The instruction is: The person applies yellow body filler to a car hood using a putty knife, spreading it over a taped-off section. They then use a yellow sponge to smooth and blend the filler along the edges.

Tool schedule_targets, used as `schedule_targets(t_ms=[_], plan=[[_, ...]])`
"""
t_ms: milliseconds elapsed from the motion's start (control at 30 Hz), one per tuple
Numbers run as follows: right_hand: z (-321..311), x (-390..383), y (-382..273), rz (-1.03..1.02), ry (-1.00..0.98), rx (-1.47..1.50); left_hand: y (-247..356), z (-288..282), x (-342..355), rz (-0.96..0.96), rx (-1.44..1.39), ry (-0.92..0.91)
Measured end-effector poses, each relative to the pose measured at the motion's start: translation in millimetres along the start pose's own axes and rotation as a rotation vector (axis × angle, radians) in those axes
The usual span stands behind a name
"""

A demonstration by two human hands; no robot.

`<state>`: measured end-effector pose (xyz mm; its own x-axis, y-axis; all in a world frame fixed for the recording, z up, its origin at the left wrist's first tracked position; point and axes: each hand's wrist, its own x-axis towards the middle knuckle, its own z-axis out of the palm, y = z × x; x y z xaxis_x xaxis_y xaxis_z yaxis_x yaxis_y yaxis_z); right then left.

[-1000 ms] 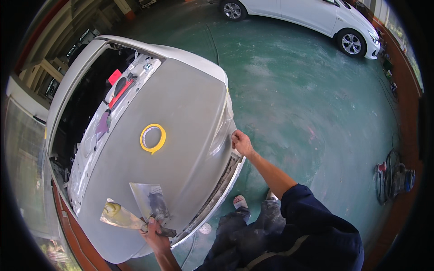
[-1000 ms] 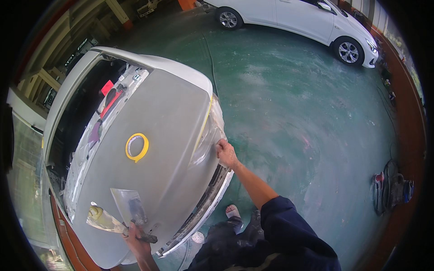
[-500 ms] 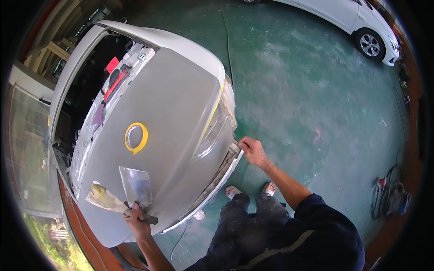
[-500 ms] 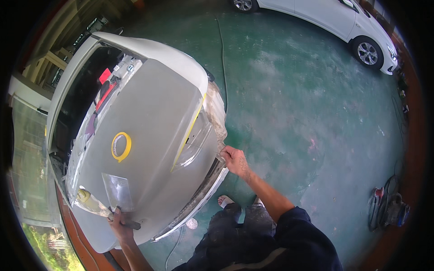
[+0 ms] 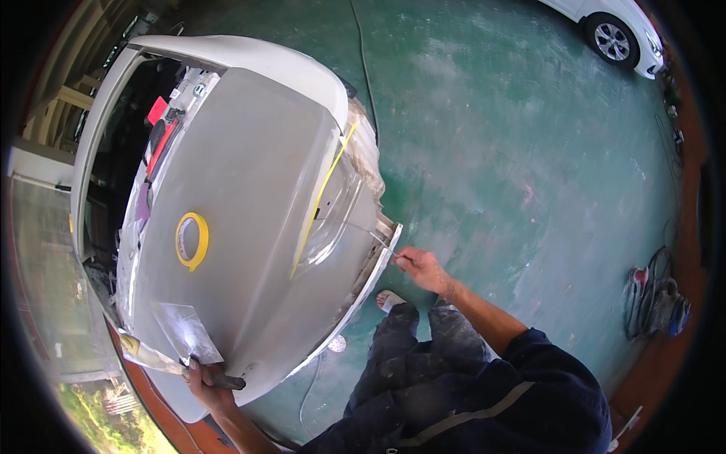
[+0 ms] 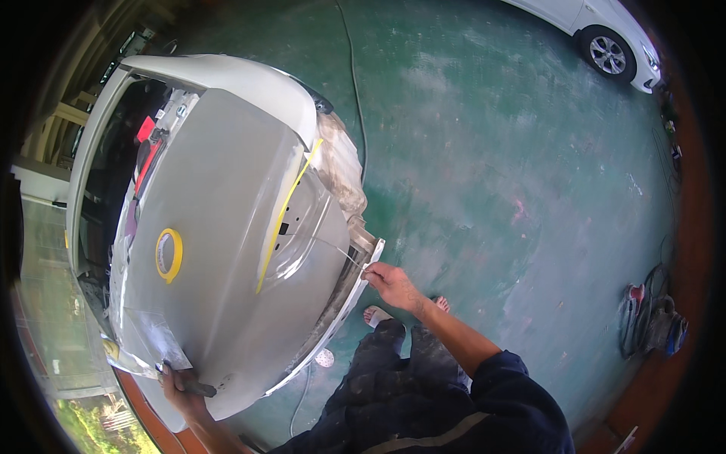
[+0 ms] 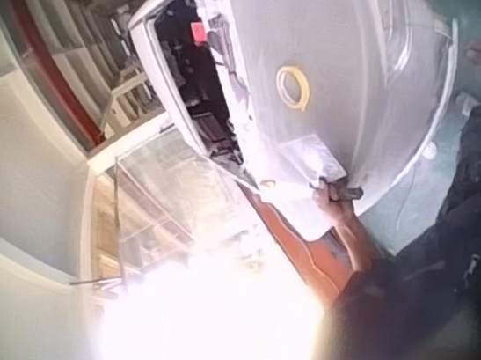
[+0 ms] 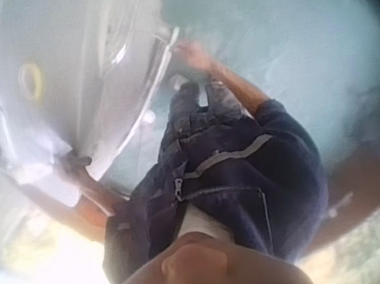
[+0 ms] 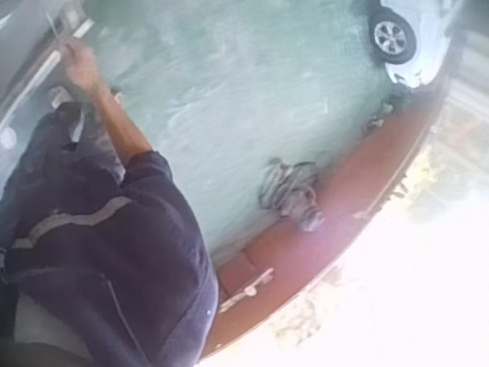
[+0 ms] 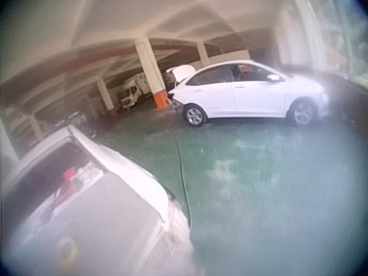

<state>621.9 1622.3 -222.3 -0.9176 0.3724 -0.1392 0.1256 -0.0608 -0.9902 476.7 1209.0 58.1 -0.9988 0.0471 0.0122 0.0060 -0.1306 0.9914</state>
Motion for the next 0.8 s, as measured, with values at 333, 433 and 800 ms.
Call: schedule_targets(t_ms=[333,433,800], plan=[[19,-14,59,-0.006,0.016,-0.001,73,-26,12,0.087,-0.073,-0.256],[22,-12,105,-0.042,0.004,-0.027,82,-26,17,0.085,-0.063,-0.25],[28,37,185,-0.085,0.224,-0.203,97,-55,11,-0.062,-0.138,-0.178]])
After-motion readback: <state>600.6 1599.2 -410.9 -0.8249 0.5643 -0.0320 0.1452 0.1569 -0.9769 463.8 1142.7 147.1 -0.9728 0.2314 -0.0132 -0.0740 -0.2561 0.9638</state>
